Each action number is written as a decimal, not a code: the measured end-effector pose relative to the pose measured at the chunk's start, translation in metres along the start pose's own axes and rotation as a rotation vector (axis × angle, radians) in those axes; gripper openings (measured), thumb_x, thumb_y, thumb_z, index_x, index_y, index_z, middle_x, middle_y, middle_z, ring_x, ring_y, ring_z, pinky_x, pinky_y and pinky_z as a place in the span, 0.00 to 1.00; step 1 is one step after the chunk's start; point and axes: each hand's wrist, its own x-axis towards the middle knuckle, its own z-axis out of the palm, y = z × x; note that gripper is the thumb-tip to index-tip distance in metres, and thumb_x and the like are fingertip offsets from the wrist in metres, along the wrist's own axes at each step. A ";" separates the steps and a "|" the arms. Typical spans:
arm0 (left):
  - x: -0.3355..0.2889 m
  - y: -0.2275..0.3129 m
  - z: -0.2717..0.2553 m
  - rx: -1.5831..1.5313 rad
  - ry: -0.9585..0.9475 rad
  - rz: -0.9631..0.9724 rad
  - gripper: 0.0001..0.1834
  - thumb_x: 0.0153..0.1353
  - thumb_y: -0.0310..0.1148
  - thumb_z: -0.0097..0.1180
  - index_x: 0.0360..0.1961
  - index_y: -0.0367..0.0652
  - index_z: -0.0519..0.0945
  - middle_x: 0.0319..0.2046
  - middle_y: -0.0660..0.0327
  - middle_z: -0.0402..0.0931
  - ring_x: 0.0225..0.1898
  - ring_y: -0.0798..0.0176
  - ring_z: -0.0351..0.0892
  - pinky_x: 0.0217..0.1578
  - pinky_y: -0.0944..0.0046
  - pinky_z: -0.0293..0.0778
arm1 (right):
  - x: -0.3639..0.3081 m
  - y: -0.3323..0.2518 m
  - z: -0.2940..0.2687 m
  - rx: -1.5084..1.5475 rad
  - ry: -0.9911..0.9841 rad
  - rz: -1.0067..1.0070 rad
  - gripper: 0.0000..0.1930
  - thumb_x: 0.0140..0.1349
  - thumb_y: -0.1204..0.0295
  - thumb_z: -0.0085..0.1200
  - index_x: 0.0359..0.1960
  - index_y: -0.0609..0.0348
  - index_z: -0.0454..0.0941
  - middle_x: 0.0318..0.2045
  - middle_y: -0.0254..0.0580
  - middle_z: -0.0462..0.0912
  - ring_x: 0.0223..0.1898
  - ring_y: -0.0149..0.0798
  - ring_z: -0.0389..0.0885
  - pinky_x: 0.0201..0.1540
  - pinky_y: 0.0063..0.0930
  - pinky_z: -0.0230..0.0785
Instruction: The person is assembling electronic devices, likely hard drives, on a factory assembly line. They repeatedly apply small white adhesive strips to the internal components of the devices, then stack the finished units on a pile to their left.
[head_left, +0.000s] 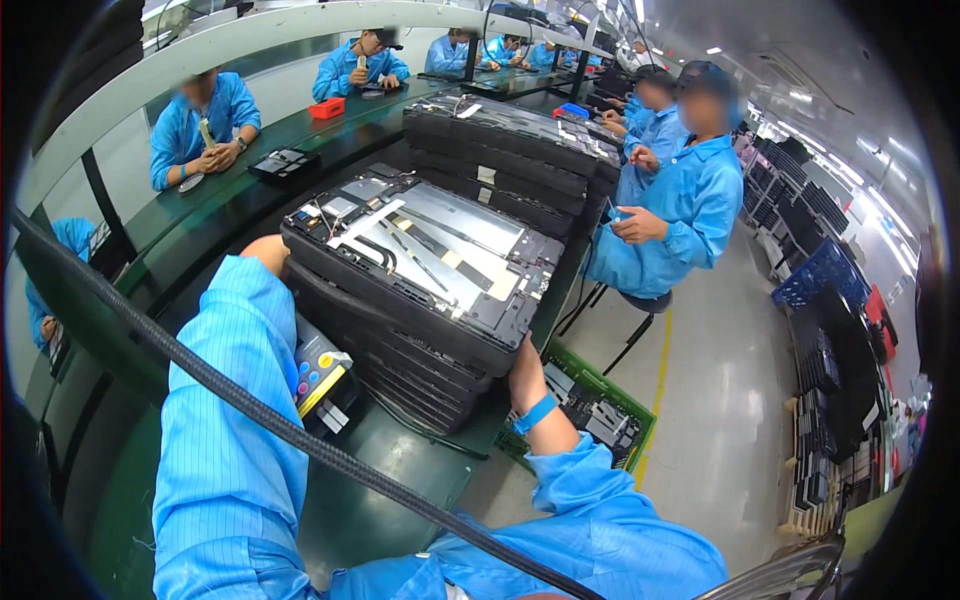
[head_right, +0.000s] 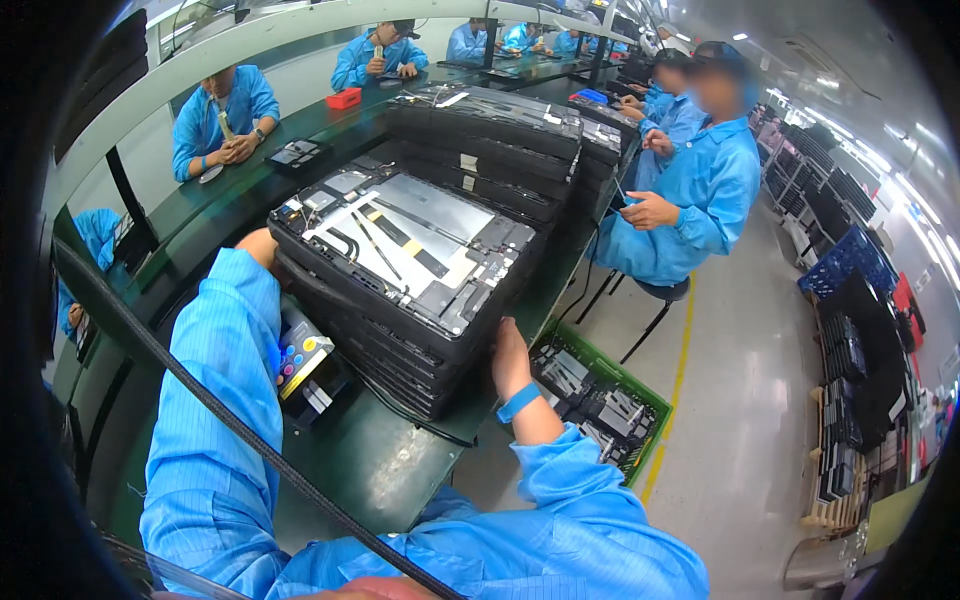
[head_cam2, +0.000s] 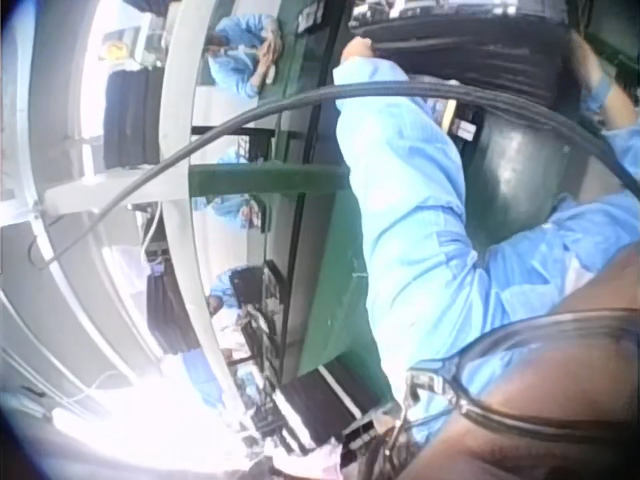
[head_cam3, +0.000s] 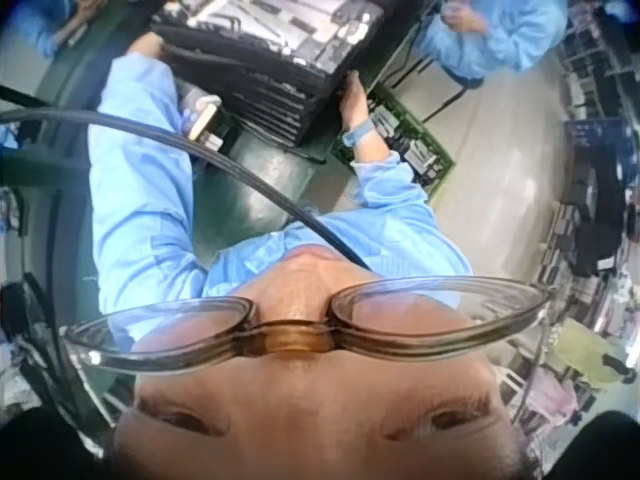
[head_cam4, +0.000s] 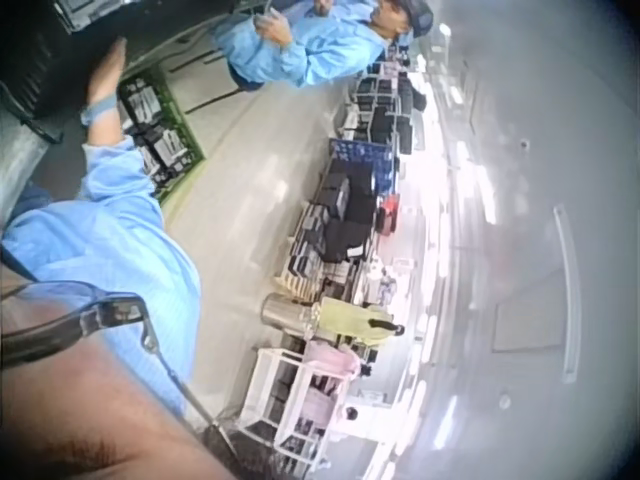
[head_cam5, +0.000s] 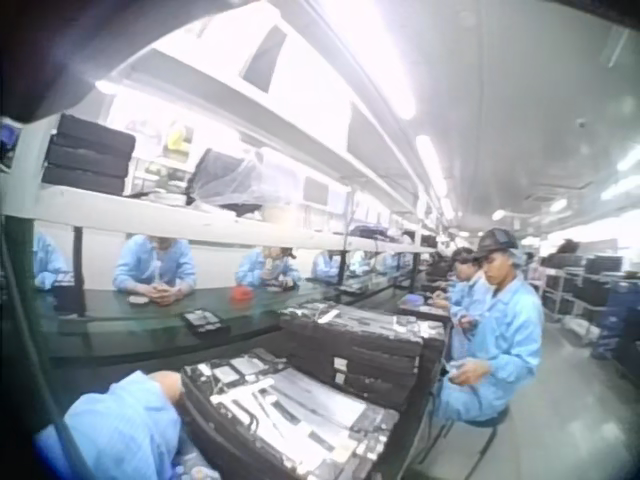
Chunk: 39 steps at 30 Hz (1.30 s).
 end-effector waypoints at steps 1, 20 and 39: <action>-0.007 0.004 0.001 -0.021 0.029 0.026 0.45 0.61 0.70 0.21 0.63 0.46 0.64 0.66 0.50 0.56 0.64 0.37 0.56 0.62 0.34 0.46 | 0.001 -0.010 0.000 -0.078 0.013 0.062 0.31 0.69 0.47 0.35 0.53 0.66 0.70 0.49 0.44 0.74 0.47 0.36 0.71 0.48 0.29 0.66; -0.072 -0.059 0.181 -0.498 0.578 0.770 0.47 0.61 0.49 0.51 0.67 0.25 0.44 0.68 0.39 0.43 0.70 0.49 0.44 0.67 0.59 0.43 | 0.104 -0.123 0.021 0.490 -0.544 0.150 0.20 0.47 0.64 0.49 0.40 0.62 0.79 0.40 0.46 0.83 0.43 0.49 0.80 0.51 0.46 0.71; -0.008 -0.040 0.214 -0.258 1.215 0.779 0.53 0.62 0.66 0.33 0.65 0.21 0.39 0.66 0.27 0.33 0.66 0.23 0.33 0.62 0.31 0.43 | 0.125 -0.132 0.044 0.469 -0.758 0.208 0.34 0.64 0.43 0.40 0.58 0.62 0.67 0.54 0.48 0.74 0.55 0.50 0.72 0.58 0.45 0.64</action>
